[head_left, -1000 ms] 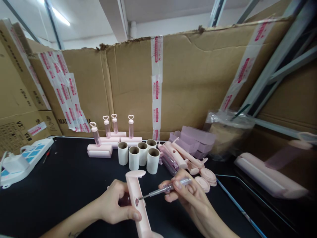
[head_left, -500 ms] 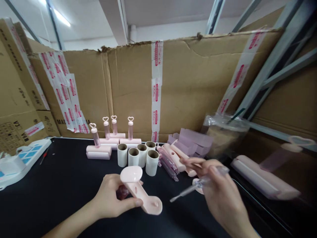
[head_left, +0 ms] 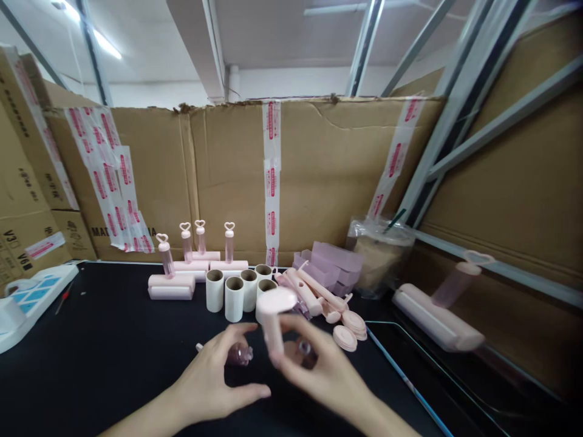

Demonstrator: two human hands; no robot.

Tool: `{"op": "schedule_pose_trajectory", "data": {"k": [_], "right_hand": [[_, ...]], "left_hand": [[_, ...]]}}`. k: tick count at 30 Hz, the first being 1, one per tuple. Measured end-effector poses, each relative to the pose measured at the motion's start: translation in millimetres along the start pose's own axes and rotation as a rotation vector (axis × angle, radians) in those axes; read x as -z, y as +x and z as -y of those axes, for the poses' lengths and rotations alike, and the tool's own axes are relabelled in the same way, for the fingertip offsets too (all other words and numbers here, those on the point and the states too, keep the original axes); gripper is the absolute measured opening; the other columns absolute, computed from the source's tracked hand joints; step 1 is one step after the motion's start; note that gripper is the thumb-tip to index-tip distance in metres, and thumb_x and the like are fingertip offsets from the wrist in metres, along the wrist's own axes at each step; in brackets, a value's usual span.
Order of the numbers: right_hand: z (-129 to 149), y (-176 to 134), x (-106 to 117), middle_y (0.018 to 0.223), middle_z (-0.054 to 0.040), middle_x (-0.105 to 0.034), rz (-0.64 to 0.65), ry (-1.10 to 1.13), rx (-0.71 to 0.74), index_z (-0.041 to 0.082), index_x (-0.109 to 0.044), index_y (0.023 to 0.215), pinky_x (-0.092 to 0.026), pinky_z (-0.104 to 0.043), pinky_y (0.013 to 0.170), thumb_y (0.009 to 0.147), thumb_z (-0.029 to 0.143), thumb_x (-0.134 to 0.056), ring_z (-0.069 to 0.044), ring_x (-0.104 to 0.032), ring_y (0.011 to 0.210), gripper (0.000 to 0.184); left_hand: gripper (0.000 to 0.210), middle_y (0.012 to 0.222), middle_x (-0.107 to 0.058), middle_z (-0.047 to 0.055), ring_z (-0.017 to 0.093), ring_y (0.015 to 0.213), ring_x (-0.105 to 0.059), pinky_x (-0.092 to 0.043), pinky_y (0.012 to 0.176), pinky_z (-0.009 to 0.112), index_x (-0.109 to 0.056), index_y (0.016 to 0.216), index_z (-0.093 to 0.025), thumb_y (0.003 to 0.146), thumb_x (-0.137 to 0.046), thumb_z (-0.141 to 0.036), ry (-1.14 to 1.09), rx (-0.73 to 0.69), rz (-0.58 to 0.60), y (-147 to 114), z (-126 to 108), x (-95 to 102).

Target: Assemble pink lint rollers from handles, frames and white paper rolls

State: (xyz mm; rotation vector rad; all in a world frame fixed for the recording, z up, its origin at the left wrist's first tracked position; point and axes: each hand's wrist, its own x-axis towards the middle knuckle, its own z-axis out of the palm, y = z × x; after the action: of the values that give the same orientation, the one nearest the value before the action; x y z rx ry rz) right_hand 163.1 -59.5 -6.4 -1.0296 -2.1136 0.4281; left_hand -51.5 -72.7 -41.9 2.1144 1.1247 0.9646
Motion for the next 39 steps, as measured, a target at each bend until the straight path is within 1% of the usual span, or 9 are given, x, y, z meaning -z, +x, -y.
{"op": "schedule_pose_trajectory", "data": {"k": [3, 6, 9, 13, 19, 26, 33, 37, 39], "right_hand": [[-9.3, 26.3, 36.3, 0.089, -0.0056, -0.071, -0.154, -0.287, -0.156, 0.022, -0.058, 0.109, -0.047, -0.026, 0.061, 0.083, 0.04, -0.048, -0.02, -0.066, 0.072, 0.033], [-24.7, 61.6, 69.0, 0.08, -0.0042, -0.071, 0.013, -0.638, -0.37, 0.025, -0.063, 0.101, -0.04, -0.026, 0.055, 0.083, 0.046, -0.044, -0.023, -0.066, 0.073, 0.034], [-41.6, 89.8, 81.2, 0.07, -0.0055, -0.069, 0.109, -0.735, -0.423, 0.02, -0.066, 0.077, -0.035, -0.026, 0.05, 0.079, 0.043, -0.05, -0.024, -0.065, 0.067, 0.027], [-59.4, 106.2, 69.8, 0.073, -0.0049, -0.068, 0.233, -0.789, -0.443, 0.019, -0.066, 0.074, -0.041, -0.027, 0.054, 0.079, 0.037, -0.057, -0.022, -0.064, 0.07, 0.021], [-76.7, 109.3, 53.0, 0.112, -0.0065, -0.06, 0.337, -0.866, -0.494, 0.017, -0.057, 0.112, -0.052, -0.039, 0.079, 0.09, 0.032, -0.053, -0.018, -0.061, 0.092, 0.026], [-73.9, 101.1, 47.9, 0.09, -0.0127, -0.069, 0.218, -0.894, -0.441, 0.016, -0.066, 0.086, -0.044, -0.032, 0.067, 0.082, 0.045, -0.055, -0.028, -0.065, 0.089, 0.031], [-57.8, 95.7, 41.7, 0.087, -0.0115, -0.07, 0.139, -0.839, -0.379, 0.019, -0.066, 0.087, -0.04, -0.028, 0.06, 0.083, 0.043, -0.05, -0.027, -0.066, 0.083, 0.03], [-22.3, 73.0, 42.5, 0.105, -0.0081, -0.066, 0.091, -0.771, -0.268, 0.024, -0.063, 0.1, -0.043, -0.029, 0.067, 0.085, 0.045, -0.046, -0.024, -0.064, 0.092, 0.03], [1.2, 51.9, 35.8, 0.106, -0.0033, -0.066, 0.153, -0.563, -0.049, 0.027, -0.061, 0.103, -0.045, -0.028, 0.073, 0.076, 0.048, -0.06, -0.022, -0.062, 0.095, 0.034]], "left_hand": [[0.037, 0.096, -0.056, 0.005, 0.015, 0.086, -0.06, -0.051, 0.082, 0.029, -0.037, 0.111, -0.021, 0.08, -0.056, -0.016, 0.003, -0.091, -0.049, -2.1, 6.8, 2.7], [0.026, 0.104, -0.055, 0.008, 0.015, 0.091, -0.06, -0.051, 0.083, 0.031, -0.036, 0.107, -0.021, 0.085, -0.043, -0.009, 0.14, -0.244, -0.06, 0.0, 14.2, 5.9], [0.029, 0.11, -0.054, 0.013, 0.019, 0.091, -0.059, -0.052, 0.076, 0.035, -0.037, 0.114, -0.019, 0.087, -0.04, -0.009, 0.398, -0.428, -0.06, 3.0, 18.5, 8.9], [0.031, 0.098, -0.059, 0.011, 0.02, 0.078, -0.058, -0.051, 0.064, 0.033, -0.042, 0.114, -0.016, 0.085, -0.038, -0.006, 0.653, -0.654, -0.039, 3.7, 18.0, 11.2], [0.032, 0.095, -0.06, 0.011, 0.019, 0.08, -0.057, -0.052, 0.073, 0.034, -0.045, 0.113, -0.013, 0.082, -0.042, -0.003, 0.661, -0.765, 0.006, 5.5, 14.7, 11.0], [0.032, 0.103, -0.06, 0.014, 0.02, 0.088, -0.058, -0.051, 0.079, 0.037, -0.049, 0.112, -0.013, 0.082, -0.043, -0.004, 0.721, -0.803, 0.016, 6.7, 16.0, 12.0], [0.036, 0.099, -0.061, 0.012, 0.021, 0.083, -0.06, -0.052, 0.074, 0.037, -0.053, 0.116, -0.016, 0.082, -0.047, -0.006, 0.776, -0.803, -0.022, 4.7, 15.4, 11.1], [0.035, 0.092, -0.062, 0.008, 0.018, 0.08, -0.06, -0.052, 0.07, 0.033, -0.051, 0.12, -0.02, 0.086, -0.051, -0.011, 0.574, -0.73, -0.141, 2.6, 9.1, 14.7], [0.037, 0.093, -0.06, 0.006, 0.015, 0.077, -0.06, -0.053, 0.068, 0.028, -0.049, 0.122, -0.023, 0.086, -0.055, -0.015, 0.29, -0.654, -0.203, 0.2, 5.2, 15.5]]}}
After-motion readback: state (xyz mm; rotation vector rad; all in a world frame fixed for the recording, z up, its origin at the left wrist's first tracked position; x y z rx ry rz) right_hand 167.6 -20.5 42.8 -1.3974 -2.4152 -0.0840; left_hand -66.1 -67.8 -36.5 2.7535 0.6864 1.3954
